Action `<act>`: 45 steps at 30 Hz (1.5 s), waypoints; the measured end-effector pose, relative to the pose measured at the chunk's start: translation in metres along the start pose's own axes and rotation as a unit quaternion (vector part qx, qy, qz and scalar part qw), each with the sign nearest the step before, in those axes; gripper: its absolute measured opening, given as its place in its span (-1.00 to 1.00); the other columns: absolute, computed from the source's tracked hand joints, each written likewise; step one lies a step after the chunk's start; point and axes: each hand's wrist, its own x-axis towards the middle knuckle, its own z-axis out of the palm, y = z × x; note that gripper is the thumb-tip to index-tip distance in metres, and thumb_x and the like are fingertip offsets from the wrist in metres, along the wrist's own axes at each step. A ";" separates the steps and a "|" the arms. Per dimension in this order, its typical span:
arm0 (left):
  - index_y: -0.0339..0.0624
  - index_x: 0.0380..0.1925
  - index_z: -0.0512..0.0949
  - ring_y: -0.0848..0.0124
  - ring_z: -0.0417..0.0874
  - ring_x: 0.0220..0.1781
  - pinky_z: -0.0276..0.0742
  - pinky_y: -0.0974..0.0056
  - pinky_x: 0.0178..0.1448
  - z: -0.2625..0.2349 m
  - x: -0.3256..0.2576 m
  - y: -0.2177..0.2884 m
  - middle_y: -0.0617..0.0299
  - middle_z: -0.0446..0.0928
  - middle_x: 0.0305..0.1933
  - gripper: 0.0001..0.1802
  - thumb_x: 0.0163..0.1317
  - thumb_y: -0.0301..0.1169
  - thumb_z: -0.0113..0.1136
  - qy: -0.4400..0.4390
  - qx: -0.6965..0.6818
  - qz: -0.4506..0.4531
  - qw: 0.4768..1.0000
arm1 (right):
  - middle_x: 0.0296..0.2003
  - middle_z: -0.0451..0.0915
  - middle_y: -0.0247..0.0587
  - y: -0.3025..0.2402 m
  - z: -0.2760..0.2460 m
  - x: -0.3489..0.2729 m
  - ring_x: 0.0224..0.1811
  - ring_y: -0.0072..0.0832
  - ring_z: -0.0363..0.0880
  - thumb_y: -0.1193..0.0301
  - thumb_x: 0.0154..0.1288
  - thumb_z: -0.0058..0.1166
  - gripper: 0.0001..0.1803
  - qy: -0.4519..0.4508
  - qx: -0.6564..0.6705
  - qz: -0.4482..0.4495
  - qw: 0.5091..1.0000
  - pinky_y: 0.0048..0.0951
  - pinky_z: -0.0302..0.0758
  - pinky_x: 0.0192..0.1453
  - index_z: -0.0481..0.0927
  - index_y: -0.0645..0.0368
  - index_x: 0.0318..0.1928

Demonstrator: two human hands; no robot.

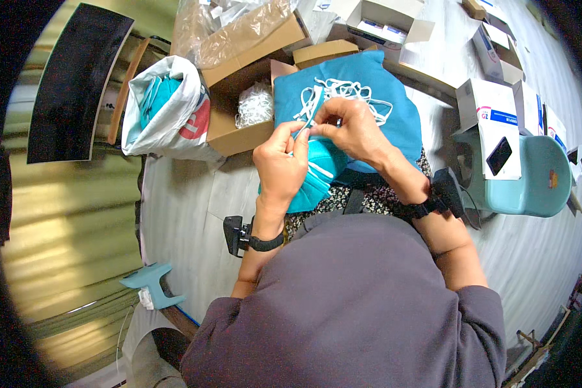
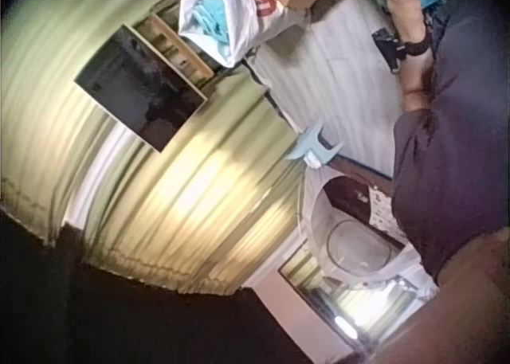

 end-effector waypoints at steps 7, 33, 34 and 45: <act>-0.21 -0.35 0.62 0.61 0.27 -0.71 0.18 0.35 -0.58 -0.003 -0.010 -0.009 0.29 0.28 -0.77 -0.93 0.18 -0.52 0.32 -0.027 0.020 0.030 0.999 | -0.53 0.47 -0.23 0.039 -0.020 0.013 -0.35 -0.16 0.54 0.54 -0.01 0.20 -0.86 0.084 -0.325 -0.188 0.923 -0.20 0.35 -0.28 0.47 0.11 -0.50; -0.18 -0.15 0.56 0.31 0.68 -0.23 0.66 0.16 -0.16 0.030 0.048 -0.068 0.17 0.63 -0.25 -0.32 0.44 0.22 -0.26 0.025 -0.599 -0.370 0.710 | -0.02 0.61 0.04 -0.026 0.020 0.005 0.03 -0.18 0.60 0.15 0.23 0.27 -0.31 -0.056 0.055 -0.019 0.997 -0.27 0.50 0.07 0.37 0.24 0.26; -0.16 -0.15 0.55 0.28 0.68 -0.24 0.66 0.13 -0.17 0.038 0.049 -0.077 0.17 0.62 -0.26 -0.30 0.44 0.25 -0.31 0.023 -0.643 -0.366 0.672 | -0.01 0.60 0.11 -0.025 0.028 0.005 0.07 -0.07 0.60 0.18 0.14 0.34 -0.22 -0.040 -0.009 -0.053 0.998 -0.19 0.51 0.08 0.32 0.23 0.29; -0.26 0.07 0.48 0.47 0.60 -0.07 0.54 0.32 0.08 0.030 0.062 -0.088 0.27 0.59 -0.05 -0.52 0.11 -0.52 0.35 -0.132 -0.424 -0.250 0.860 | 0.06 0.57 -0.19 0.048 -0.010 0.060 -0.01 -0.52 0.53 0.35 0.34 0.07 -0.43 -0.024 0.197 0.113 0.973 -0.50 0.45 0.07 0.38 0.29 0.32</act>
